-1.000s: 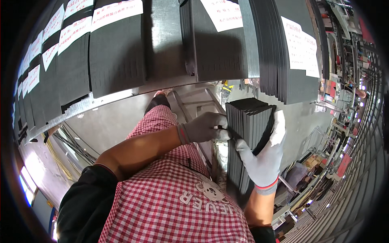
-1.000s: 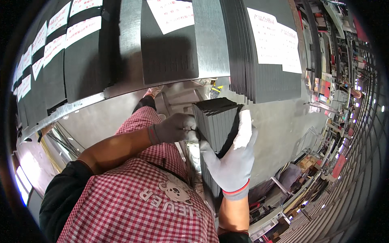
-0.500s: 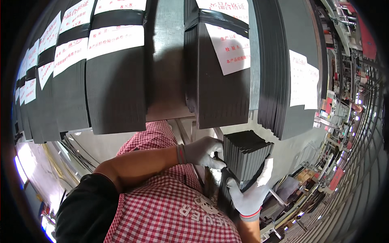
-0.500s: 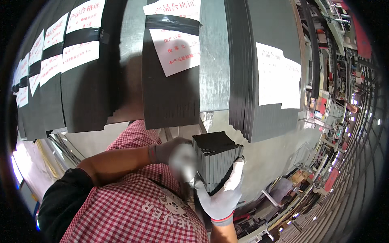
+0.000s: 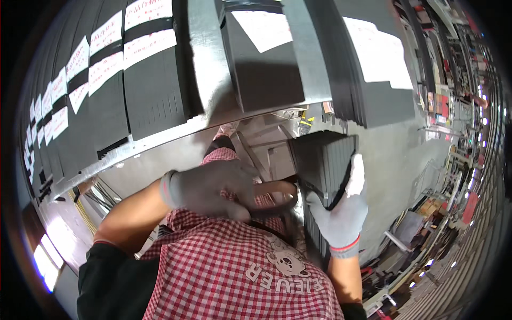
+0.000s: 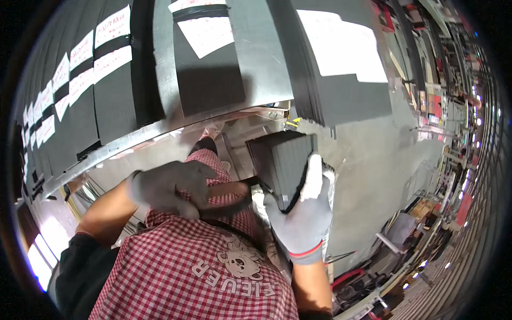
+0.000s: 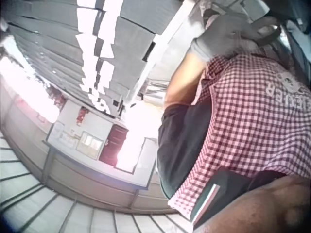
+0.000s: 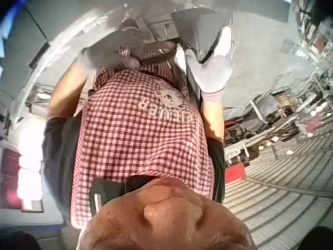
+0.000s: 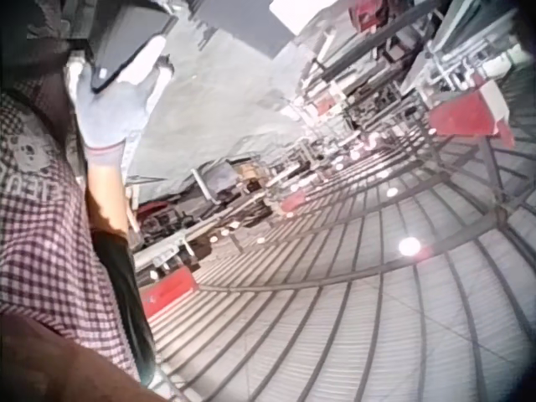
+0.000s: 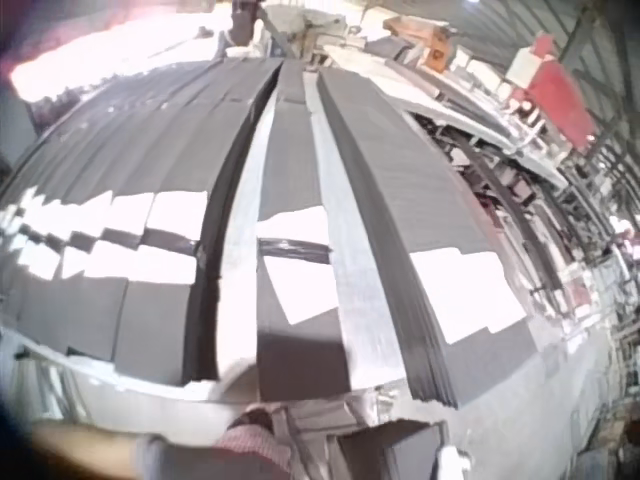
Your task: Taping identification labels onto stacks of dark grey rectangular parts on a factory floor.
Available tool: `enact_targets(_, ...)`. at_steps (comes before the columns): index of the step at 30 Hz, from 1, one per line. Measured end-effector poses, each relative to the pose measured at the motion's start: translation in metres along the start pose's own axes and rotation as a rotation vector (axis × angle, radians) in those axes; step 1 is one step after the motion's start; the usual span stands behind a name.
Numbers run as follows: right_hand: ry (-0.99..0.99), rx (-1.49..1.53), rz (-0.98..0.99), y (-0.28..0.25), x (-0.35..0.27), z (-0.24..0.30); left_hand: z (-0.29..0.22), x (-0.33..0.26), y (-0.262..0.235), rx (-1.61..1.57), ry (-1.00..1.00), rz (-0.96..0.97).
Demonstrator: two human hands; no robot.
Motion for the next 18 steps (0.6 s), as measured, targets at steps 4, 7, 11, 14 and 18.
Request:
enact_targets(4, -0.085, 0.031, -0.141, 0.001, -0.008, -0.01, -0.055, 0.073, 0.033, 0.399, -0.218, 0.294)
enact_targets(7, -0.051, 0.183, -0.156, 0.0, -0.011, -0.015, -0.054, 0.078, 0.026, 0.256, -0.379, 0.429)
enact_targets(11, -0.026, 0.019, -0.082, -0.006, -0.011, 0.001, -0.056, 0.041, 0.028, -0.193, -0.218, 0.114)
enact_targets(14, -0.052, 0.081, -0.022, -0.009, -0.011, 0.002, -0.05, 0.065, 0.049, -0.204, -0.215, -0.024)
enact_targets(18, -0.233, 0.312, -0.193, -0.01, -0.013, -0.007, -0.059, 0.087, 0.047, -0.109, -0.352, 0.08)
Point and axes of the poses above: each hand's wrist, its own x-axis towards the middle knuckle, its own y-axis out of the palm, z = x × y, the point moved 3 cm from there along x, towards the middle knuckle, and after that the axes turned 12 degrees about y, right-handed, at the moved point
